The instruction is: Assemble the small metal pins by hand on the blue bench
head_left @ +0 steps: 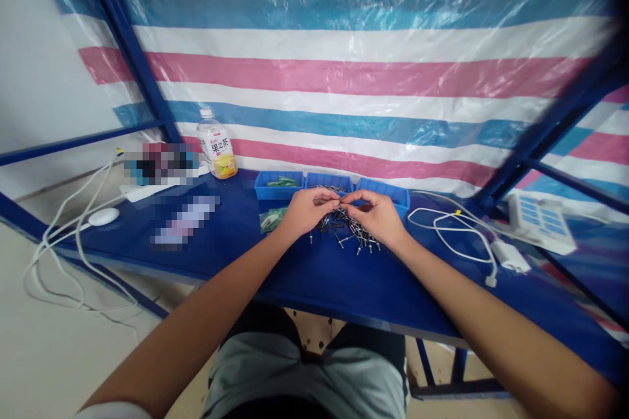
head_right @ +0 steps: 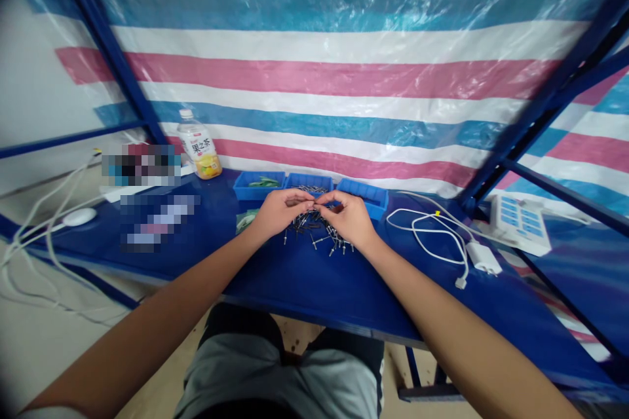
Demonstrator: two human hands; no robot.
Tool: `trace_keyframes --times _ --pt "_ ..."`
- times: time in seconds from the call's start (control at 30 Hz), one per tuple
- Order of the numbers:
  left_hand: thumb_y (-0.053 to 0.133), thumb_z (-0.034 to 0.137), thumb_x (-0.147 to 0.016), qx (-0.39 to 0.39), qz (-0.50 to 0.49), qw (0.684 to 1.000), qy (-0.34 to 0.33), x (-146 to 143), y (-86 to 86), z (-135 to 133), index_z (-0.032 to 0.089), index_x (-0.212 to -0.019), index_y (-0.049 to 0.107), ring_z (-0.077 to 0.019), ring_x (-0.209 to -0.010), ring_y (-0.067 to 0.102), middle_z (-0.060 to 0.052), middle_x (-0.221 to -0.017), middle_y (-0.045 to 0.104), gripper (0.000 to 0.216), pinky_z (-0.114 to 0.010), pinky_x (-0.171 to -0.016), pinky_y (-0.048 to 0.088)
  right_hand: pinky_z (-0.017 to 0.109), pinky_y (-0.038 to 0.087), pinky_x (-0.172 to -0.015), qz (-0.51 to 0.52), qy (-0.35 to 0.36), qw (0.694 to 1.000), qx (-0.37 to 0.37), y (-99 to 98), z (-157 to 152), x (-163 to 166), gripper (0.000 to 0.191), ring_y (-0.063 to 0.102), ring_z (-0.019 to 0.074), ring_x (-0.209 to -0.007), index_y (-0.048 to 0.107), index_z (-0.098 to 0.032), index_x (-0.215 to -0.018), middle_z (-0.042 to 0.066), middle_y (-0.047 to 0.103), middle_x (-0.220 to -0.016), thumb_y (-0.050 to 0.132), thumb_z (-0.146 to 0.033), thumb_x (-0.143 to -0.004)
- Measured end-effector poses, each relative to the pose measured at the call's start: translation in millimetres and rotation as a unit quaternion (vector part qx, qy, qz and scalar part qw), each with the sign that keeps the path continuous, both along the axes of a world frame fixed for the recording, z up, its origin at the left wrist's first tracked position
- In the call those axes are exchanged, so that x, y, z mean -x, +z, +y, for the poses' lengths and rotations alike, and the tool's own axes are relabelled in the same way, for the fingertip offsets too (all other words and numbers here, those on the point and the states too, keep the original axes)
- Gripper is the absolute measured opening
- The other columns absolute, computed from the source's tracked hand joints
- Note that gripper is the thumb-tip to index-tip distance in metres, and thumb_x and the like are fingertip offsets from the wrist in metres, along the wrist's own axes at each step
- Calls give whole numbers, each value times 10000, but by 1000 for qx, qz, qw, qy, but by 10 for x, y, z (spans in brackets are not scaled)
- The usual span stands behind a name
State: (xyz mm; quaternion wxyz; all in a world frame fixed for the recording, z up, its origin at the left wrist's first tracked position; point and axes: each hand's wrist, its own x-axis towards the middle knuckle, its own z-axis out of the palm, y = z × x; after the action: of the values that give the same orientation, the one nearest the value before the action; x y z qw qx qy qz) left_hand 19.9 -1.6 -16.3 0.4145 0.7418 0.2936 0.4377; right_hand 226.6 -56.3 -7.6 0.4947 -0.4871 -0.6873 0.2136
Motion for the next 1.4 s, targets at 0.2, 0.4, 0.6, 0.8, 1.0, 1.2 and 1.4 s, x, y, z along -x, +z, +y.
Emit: trace_keyframes --times 0.2,0.4,0.6,0.8,1.0,1.2,1.4 --pt "815 270 -830 -8 11 1000 12 -18 19 -40 164 -956 703 -235 -936 793 -99 -972 812 199 -410 -912 634 321 588 -695 20 1 1000 -12 -46 40 -8 333 733 226 -887 739 -203 -1009 79 780 -967 780 -503 -870" --pt "799 228 -842 -43 12 999 21 -17 28 -50 168 -952 723 -221 -934 787 -81 -965 808 147 -413 -934 630 339 594 -757 -11 0 1000 -13 -105 93 -44 231 748 221 -873 765 -217 -1005 68 795 -963 769 -409 -876" --pt "776 211 -869 -25 -25 999 3 -30 33 -51 169 -1099 705 -233 -1041 777 -110 -1128 785 245 -411 -981 623 284 567 -690 -8 35 999 0 -141 114 -31 301 726 182 -810 704 -215 -1145 31 778 -919 741 -337 -872" --pt "743 338 -930 -44 -26 998 28 -28 51 -70 193 -1289 673 -243 -1103 754 -137 -1249 754 393 -378 -927 637 288 546 -682 -62 19 996 -54 -66 62 -44 332 685 176 -801 759 -229 -1209 35 727 -916 629 -235 -903" --pt "619 339 -1004 -42 14 999 6 -8 18 -66 155 -1187 751 -193 -829 786 -93 -951 815 291 -363 -850 654 334 547 -737 -81 -13 992 -100 -25 52 -71 173 718 215 -857 815 -240 -1036 54 770 -938 701 -330 -941" --pt "703 373 -948 -44 28 999 6 -17 19 -74 208 -1205 781 -239 -1001 791 -89 -1147 810 315 -423 -976 634 333 552 -709 -60 12 993 -102 4 43 -31 153 716 222 -876 813 -236 -974 73 763 -968 749 -364 -919" --pt "759 384 -899 -44 45 998 26 5 72 -67 207 -1106 798 -250 -981 793 -78 -1066 824 276 -411 -956 631 326 573 -729 -39 27 997 -60 -33 46 -21 138 733 222 -930 787 -231 -987 61 772 -1000 730 -321 -899"
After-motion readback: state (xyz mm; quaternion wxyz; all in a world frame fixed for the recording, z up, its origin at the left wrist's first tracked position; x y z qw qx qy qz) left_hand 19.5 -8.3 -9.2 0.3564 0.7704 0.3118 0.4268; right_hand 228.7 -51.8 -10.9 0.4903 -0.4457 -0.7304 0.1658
